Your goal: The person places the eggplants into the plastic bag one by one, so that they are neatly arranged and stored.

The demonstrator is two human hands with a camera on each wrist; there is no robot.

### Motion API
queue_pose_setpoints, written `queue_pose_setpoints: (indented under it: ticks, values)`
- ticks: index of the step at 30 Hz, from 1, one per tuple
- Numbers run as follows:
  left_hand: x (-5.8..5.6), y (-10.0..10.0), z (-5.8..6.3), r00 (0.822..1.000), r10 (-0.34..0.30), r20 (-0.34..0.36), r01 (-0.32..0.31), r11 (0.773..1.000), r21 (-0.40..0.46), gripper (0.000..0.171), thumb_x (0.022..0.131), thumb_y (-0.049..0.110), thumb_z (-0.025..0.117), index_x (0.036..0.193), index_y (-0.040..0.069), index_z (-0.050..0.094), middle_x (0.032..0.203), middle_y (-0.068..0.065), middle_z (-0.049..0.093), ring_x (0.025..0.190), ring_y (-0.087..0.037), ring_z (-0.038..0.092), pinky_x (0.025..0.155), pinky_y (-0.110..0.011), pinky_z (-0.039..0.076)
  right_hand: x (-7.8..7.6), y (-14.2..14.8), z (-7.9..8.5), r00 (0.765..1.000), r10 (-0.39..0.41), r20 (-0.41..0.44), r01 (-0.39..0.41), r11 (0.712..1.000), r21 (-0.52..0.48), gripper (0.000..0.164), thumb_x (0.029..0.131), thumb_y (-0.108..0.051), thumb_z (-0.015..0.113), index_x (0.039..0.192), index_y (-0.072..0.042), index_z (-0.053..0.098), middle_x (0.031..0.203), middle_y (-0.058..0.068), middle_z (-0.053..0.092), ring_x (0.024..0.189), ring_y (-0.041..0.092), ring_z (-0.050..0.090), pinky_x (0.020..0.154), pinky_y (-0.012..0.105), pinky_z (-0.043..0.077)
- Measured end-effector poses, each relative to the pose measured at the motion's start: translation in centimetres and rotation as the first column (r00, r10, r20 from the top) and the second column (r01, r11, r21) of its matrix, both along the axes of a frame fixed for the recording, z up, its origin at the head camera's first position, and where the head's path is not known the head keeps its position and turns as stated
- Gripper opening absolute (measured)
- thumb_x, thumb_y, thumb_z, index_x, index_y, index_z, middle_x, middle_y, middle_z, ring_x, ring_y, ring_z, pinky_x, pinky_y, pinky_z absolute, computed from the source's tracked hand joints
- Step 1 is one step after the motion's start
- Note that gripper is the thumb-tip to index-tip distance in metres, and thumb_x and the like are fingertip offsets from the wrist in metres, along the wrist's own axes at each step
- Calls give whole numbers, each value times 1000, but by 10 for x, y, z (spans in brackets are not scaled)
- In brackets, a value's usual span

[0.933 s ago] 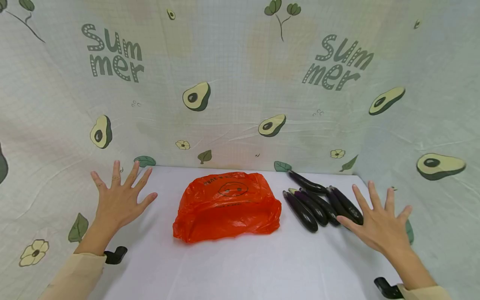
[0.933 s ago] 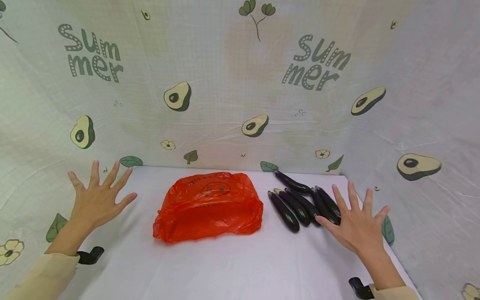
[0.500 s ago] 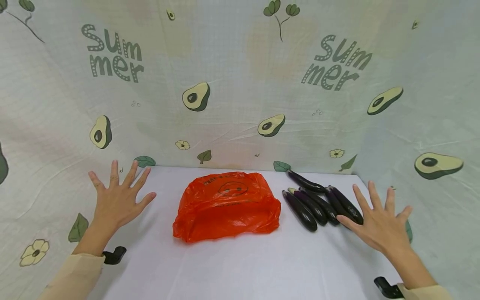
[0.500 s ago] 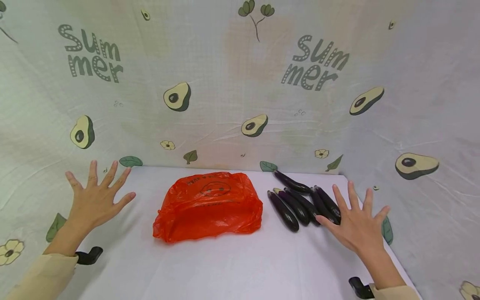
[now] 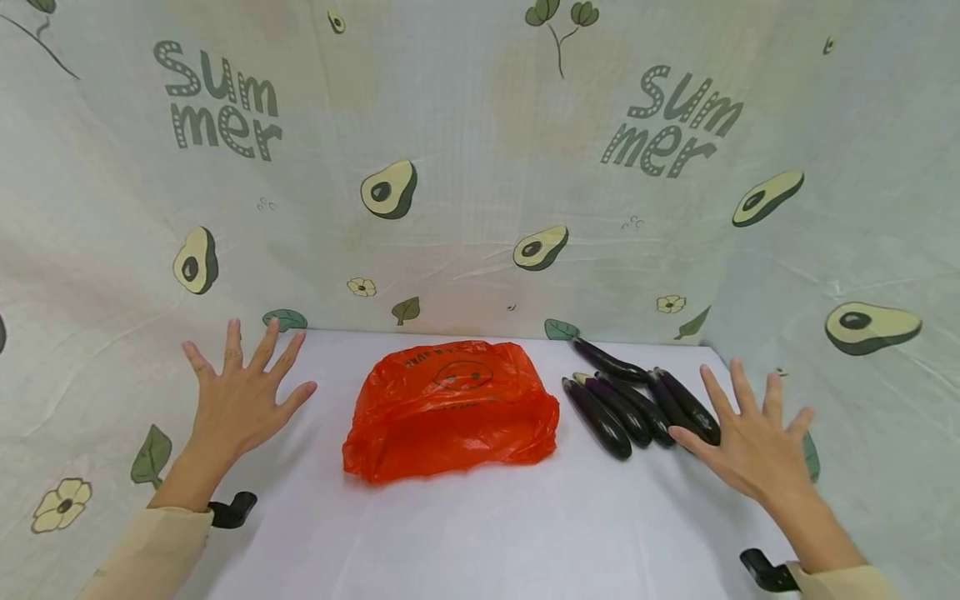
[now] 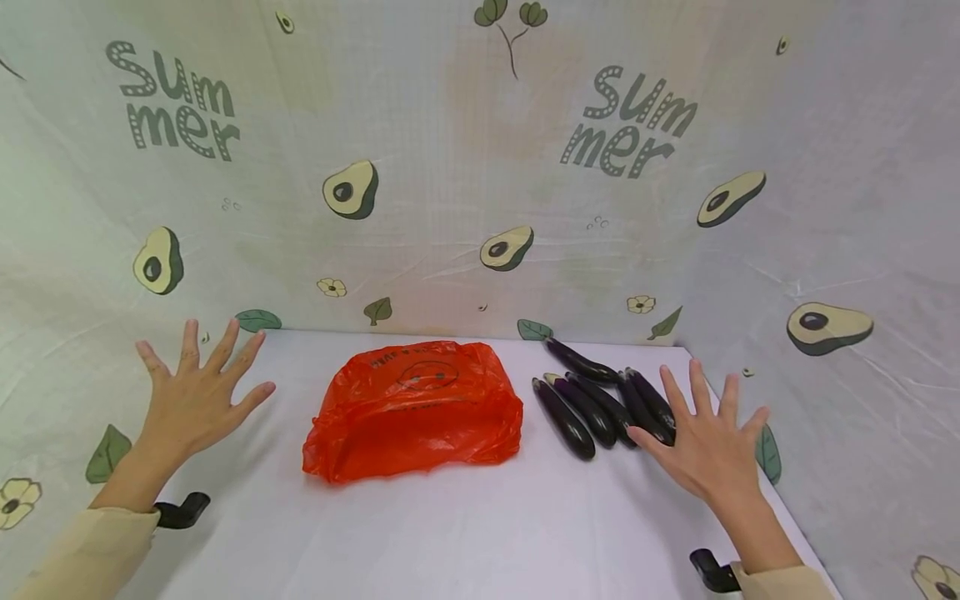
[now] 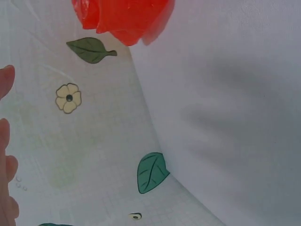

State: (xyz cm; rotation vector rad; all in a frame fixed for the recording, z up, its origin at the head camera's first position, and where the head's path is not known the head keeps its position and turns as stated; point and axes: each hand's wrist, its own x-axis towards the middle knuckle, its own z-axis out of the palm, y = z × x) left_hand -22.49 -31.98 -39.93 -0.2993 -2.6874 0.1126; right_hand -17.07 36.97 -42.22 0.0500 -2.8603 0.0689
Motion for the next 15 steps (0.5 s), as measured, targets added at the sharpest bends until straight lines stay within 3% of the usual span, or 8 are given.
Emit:
queue_pose_setpoints:
  ticks: [10,15]
  values:
    - [7,19,-1,999,-32,37,30,998,55,90,100,62,58,172,28,16,176,-18,17,156,-61,2,109,-86,-18,-3,-12,1,1000,1,-17,-1,1000,0,111,92,-80,58,172,-27,4,176,22,-3,153,66,-3,103,96,0]
    - [10,30,-3,997,-63,42,59,994,88,91,100,61,58,172,29,13,176,-18,17,157,-60,6,111,-89,-7,-5,-20,0,999,12,-38,-12,1000,-1,110,91,-79,59,172,-26,6,177,21,2,153,65,6,104,94,8]
